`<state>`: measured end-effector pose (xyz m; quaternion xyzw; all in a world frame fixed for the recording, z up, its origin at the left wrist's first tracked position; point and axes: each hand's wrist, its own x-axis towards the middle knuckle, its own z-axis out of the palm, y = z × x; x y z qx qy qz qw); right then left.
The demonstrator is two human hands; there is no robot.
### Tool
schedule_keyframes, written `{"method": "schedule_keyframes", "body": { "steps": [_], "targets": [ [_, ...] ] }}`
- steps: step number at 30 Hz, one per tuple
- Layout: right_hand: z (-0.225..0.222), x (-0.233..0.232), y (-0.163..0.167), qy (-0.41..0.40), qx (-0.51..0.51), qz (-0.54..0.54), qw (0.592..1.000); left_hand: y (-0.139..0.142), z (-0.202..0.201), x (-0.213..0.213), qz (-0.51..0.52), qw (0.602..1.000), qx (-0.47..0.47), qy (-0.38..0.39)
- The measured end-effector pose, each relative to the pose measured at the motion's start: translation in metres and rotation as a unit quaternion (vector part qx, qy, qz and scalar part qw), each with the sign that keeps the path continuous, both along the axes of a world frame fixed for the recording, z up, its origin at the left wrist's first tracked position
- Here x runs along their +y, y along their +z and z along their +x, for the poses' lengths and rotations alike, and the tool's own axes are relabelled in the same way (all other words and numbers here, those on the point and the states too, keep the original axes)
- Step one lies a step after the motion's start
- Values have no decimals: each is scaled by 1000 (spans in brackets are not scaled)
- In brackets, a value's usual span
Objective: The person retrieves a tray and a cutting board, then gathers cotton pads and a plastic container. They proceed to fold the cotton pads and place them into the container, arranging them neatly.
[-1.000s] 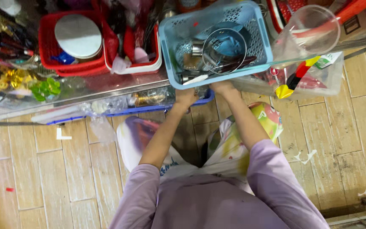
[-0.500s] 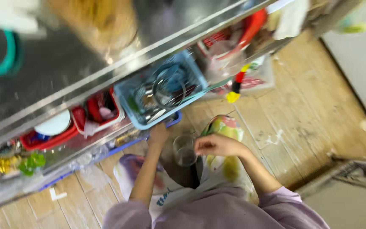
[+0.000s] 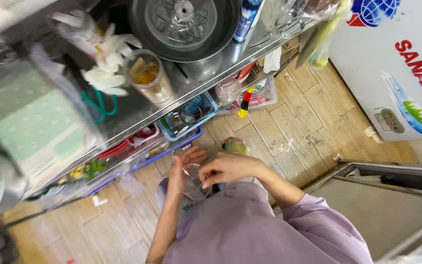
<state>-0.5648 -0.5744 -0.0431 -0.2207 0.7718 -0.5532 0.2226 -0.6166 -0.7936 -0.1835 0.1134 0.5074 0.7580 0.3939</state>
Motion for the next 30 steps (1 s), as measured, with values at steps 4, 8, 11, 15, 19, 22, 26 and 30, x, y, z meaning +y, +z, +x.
{"method": "schedule_keyframes", "body": {
  "steps": [4,8,11,15,19,22,26,30],
  "targets": [
    [9,-10,67,-38,-33,48,998,124,-3,-23,162,981,-49,-91],
    [28,-29,111,-175,13,-55,983,202,10,-36,109,992,-26,-56],
    [38,-51,119,-371,-23,-154,915,225,27,-44,133,990,-54,16],
    [46,-65,107,-522,-104,-420,735,222,55,-58,189,981,-39,23],
    [60,-73,92,-531,-114,-457,704,214,87,-65,181,981,-59,24],
    [71,-86,85,-524,-121,-468,701,216,108,-62,130,991,7,-8],
    [78,-91,80,-560,-55,-433,704,216,122,-53,19,982,111,-151],
    [84,-77,72,-556,-5,-381,738,209,126,-52,38,979,-27,-200]
  ]
}}
